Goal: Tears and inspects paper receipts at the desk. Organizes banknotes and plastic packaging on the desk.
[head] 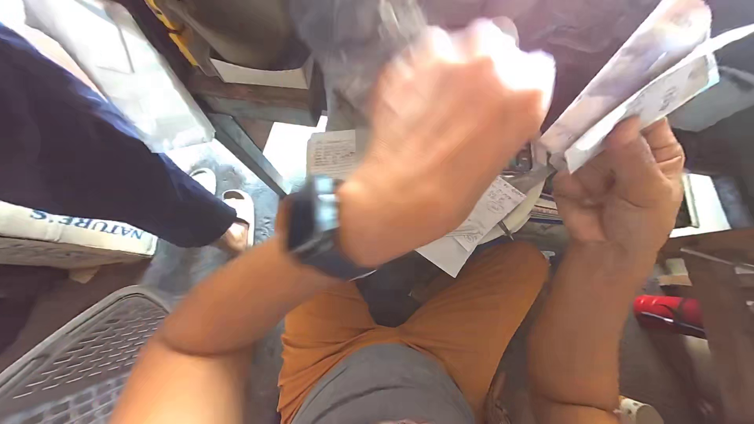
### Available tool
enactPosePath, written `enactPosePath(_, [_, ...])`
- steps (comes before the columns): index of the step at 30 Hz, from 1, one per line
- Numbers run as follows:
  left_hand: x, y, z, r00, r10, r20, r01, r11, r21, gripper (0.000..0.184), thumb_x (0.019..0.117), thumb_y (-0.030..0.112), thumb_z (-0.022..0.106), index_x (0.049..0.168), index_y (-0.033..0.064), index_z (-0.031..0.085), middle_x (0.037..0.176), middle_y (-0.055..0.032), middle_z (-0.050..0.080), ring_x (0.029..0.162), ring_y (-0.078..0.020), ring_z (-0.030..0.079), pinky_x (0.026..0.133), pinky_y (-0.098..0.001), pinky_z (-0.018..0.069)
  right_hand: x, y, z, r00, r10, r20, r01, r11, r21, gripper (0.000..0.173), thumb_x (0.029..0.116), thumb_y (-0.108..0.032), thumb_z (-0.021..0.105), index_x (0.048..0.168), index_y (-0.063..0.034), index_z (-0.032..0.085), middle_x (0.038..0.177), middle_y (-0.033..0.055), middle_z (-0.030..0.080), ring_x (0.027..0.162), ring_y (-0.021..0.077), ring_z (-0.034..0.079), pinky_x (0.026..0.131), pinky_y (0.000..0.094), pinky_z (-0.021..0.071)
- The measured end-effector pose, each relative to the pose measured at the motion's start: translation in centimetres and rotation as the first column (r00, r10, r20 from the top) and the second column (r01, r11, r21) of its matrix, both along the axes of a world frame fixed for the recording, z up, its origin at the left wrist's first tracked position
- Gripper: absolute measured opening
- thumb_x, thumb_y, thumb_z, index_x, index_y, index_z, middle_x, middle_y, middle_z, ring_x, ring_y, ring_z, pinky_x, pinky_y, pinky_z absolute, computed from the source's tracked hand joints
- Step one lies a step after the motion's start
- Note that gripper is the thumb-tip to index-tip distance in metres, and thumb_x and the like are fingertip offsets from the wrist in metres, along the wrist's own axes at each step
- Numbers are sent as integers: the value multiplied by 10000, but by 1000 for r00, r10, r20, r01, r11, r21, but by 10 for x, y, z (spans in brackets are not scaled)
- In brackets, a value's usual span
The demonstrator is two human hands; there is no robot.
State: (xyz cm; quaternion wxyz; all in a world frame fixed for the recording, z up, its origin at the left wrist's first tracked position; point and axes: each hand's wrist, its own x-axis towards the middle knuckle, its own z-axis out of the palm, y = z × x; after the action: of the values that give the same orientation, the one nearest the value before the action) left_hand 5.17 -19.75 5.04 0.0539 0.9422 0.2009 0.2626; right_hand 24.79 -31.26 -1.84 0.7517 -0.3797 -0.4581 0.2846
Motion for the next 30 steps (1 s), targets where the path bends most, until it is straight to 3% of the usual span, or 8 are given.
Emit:
enactPosePath(3, [54, 11, -78, 945, -211, -252, 106, 922, -373, 252, 882, 175, 782, 985, -39, 697, 911, -223, 687, 900, -429, 679, 749, -626, 520, 1, -18, -20, 993, -80, -87, 68, 990, -126, 177, 1049, -169, 549, 975, -226, 700, 635, -148, 607, 430, -71, 408, 411, 98, 356])
enactPosePath(7, [61, 31, -155, 963, -253, -89, 144, 768, -624, 270, 904, 197, 761, 929, -63, 694, 821, -201, 689, 786, -357, 681, 759, -586, 540, -3, -26, -67, 945, -182, -272, 62, 916, -397, 184, 1049, -92, 520, 965, -137, 677, 669, -91, 625, 416, -62, 374, 386, 102, 320])
enactPosePath(11, [50, 31, -155, 956, -293, -20, 171, 610, -774, 155, 984, 65, 642, 1001, -78, 699, 884, -170, 710, 794, -231, 712, 811, -424, 597, -8, -16, -95, 902, -346, -258, 179, 844, -506, 92, 1000, -34, 602, 960, -86, 666, 714, -61, 659, 436, -47, 405, 401, 118, 338])
enactPosePath(15, [46, 34, -152, 971, -240, 2, 126, 500, -857, 132, 994, 12, 600, 998, -69, 704, 864, -124, 724, 757, -138, 718, 772, -321, 613, -8, -10, -118, 910, -412, 50, 367, 743, -559, 78, 934, -21, 703, 1006, -34, 677, 813, -34, 719, 660, -1, 655, 604, 186, 554])
enactPosePath(19, [44, 31, -150, 991, -129, 22, 94, 587, -804, 112, 970, 50, 656, 1007, -35, 718, 851, -102, 727, 726, -125, 714, 741, -309, 616, -9, -18, -123, 863, -398, 311, 505, 700, -506, 150, 929, -42, 708, 1060, 28, 685, 855, 17, 719, 721, 3, 672, 698, 198, 582])
enactPosePath(22, [44, 24, -149, 994, -81, 79, 113, 700, -705, 126, 958, 84, 674, 994, -29, 714, 857, -113, 725, 734, -153, 717, 741, -338, 613, -27, -27, -109, 805, -449, 388, 584, 715, -385, 166, 989, -107, 667, 1099, 16, 674, 862, 6, 683, 698, -49, 615, 664, 121, 526])
enactPosePath(26, [47, 12, -156, 979, -17, 205, 128, 829, -544, 123, 932, 89, 636, 950, -6, 712, 800, -91, 702, 678, -126, 668, 660, -296, 559, -49, -21, -107, 688, -595, 416, 699, 696, -161, 166, 978, -37, 652, 1105, 47, 718, 780, 12, 660, 539, -56, 453, 496, 96, 387])
enactPosePath(30, [47, 9, -159, 929, -13, 371, 159, 916, -368, 98, 907, 54, 626, 903, -22, 689, 747, -101, 675, 639, -126, 656, 602, -257, 545, -52, -24, -129, 577, -581, 574, 724, 689, -32, 270, 961, 19, 620, 1214, 49, 711, 846, 95, 672, 556, 9, 472, 498, 124, 402])
